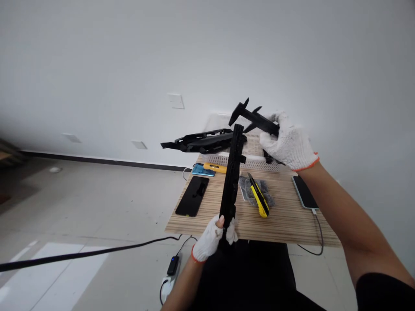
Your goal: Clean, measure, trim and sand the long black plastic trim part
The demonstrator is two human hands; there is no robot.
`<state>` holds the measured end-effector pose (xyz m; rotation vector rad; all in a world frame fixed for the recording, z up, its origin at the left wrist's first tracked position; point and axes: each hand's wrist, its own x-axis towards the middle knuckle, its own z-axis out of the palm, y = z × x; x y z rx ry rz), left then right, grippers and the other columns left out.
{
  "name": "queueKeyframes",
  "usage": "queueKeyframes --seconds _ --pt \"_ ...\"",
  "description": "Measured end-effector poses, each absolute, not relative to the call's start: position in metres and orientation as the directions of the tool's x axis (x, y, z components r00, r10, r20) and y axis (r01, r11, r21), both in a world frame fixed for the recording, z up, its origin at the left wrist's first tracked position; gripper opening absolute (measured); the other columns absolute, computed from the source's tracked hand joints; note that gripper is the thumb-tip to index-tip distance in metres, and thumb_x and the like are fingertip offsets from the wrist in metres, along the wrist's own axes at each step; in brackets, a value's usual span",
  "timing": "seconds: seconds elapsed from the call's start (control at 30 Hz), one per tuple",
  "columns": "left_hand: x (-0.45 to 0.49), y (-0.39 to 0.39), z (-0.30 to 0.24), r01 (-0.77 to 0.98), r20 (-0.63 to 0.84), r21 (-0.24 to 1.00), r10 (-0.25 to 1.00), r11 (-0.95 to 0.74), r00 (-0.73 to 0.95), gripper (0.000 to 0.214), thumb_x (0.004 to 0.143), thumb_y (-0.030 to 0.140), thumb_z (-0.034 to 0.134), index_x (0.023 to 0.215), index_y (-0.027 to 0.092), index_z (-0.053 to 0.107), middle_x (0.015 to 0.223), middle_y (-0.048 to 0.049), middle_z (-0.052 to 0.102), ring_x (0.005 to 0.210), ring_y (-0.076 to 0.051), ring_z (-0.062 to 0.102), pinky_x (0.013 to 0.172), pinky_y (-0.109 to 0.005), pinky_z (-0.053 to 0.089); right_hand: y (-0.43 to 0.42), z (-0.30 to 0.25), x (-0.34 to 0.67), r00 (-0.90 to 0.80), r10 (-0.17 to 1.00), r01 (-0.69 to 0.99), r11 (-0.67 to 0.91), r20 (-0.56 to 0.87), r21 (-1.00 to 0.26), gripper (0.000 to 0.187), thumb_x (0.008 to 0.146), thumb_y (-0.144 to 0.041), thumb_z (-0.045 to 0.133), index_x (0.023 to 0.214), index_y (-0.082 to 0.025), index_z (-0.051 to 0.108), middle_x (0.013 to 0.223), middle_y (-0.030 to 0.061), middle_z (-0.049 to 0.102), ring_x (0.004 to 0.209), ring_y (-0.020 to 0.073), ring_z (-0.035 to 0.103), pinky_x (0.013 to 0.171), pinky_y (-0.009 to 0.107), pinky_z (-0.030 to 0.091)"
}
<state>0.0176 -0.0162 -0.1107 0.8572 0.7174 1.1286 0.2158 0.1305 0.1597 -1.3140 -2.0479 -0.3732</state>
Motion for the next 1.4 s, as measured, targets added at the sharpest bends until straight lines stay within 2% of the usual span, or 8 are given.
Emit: queueKeyframes --seconds 0.4,0.6,0.77,0.87,1.0,1.13,1.23,1.4 --pt "0.016 -0.018 -0.107 -0.483 -0.045 0.851 0.945 0.206 0.323 0.063 0.092 0.078 0.052 0.084 0.016 0.061 0.054 -0.0009 0.055 0.049 -0.016 0.054 0.055 -0.03 0.046 0.151 0.158 0.222 -0.365 0.785 0.924 0.372 0.5 0.09 0.054 0.089 -0.036 0.053 0.14 -0.016 0.055 0.094 0.0078 0.074 0.08 0.0255 0.07 0.073 0.035 0.051" --pt "0.017 -0.017 -0.108 -0.477 -0.047 0.853 0.942 0.21 0.331 0.062 0.093 0.076 0.051 0.087 0.015 0.064 0.054 -0.0018 0.056 0.049 -0.017 0.057 0.055 -0.032 0.047 0.149 0.167 0.224 -0.462 0.811 0.887 0.422 0.36 0.187 0.045 0.096 -0.037 0.046 0.131 -0.015 0.064 0.099 0.0132 0.075 0.084 0.0285 0.069 0.074 0.038 0.051" --pt "0.013 -0.017 -0.106 -0.438 -0.078 0.875 0.954 0.205 0.291 0.061 0.09 0.077 0.056 0.092 0.017 0.066 0.059 -0.0028 0.059 0.057 -0.019 0.059 0.061 -0.035 0.051 0.148 0.17 0.221 -0.426 0.828 0.904 0.368 0.365 0.22 0.044 0.098 -0.038 0.047 0.13 -0.016 0.067 0.101 0.0143 0.075 0.088 0.0323 0.071 0.075 0.041 0.053" --pt "0.012 -0.017 -0.107 -0.427 -0.087 0.881 0.956 0.204 0.28 0.062 0.089 0.079 0.056 0.093 0.017 0.065 0.058 -0.002 0.058 0.057 -0.019 0.058 0.062 -0.035 0.051 0.147 0.167 0.22 -0.421 0.814 0.907 0.385 0.4 0.17 0.046 0.097 -0.035 0.052 0.139 -0.02 0.061 0.106 0.011 0.076 0.091 0.0317 0.072 0.077 0.041 0.055" --pt "0.011 -0.017 -0.111 -0.417 -0.097 0.886 0.959 0.205 0.265 0.062 0.087 0.079 0.058 0.092 0.018 0.064 0.058 -0.0012 0.057 0.056 -0.018 0.057 0.06 -0.034 0.051 0.142 0.167 0.22 -0.345 0.804 0.917 0.398 0.484 -0.008 0.069 0.091 -0.052 0.066 0.149 -0.02 0.048 0.131 0.0121 0.07 0.102 0.0332 0.072 0.086 0.044 0.058" --pt "0.014 -0.018 -0.108 -0.451 -0.091 0.863 0.948 0.229 0.306 0.063 0.088 0.08 0.055 0.089 0.017 0.062 0.059 -0.0016 0.057 0.052 -0.016 0.055 0.055 -0.032 0.047 0.13 0.168 0.223 -0.313 0.768 0.899 0.43 0.558 -0.088 0.063 0.096 -0.041 0.056 0.15 -0.012 0.044 0.148 0.0158 0.059 0.108 0.0323 0.072 0.093 0.043 0.057" --pt "0.016 -0.018 -0.101 -0.492 -0.087 0.833 0.938 0.254 0.337 0.066 0.087 0.082 0.055 0.085 0.016 0.061 0.055 -0.0001 0.054 0.048 -0.015 0.053 0.054 -0.031 0.047 0.122 0.161 0.226 -0.319 0.741 0.897 0.437 0.591 -0.063 0.059 0.092 -0.033 0.055 0.146 -0.012 0.046 0.145 0.015 0.061 0.108 0.0311 0.072 0.093 0.042 0.057" --pt "0.015 -0.016 -0.097 -0.469 -0.104 0.851 0.952 0.235 0.288 0.067 0.083 0.083 0.059 0.089 0.017 0.062 0.053 0.0026 0.05 0.048 -0.015 0.052 0.059 -0.035 0.051 0.12 0.139 0.224 -0.338 0.759 0.902 0.43 0.557 -0.039 0.055 0.092 -0.039 0.056 0.142 -0.016 0.051 0.122 0.0136 0.071 0.109 0.0349 0.071 0.092 0.043 0.056"
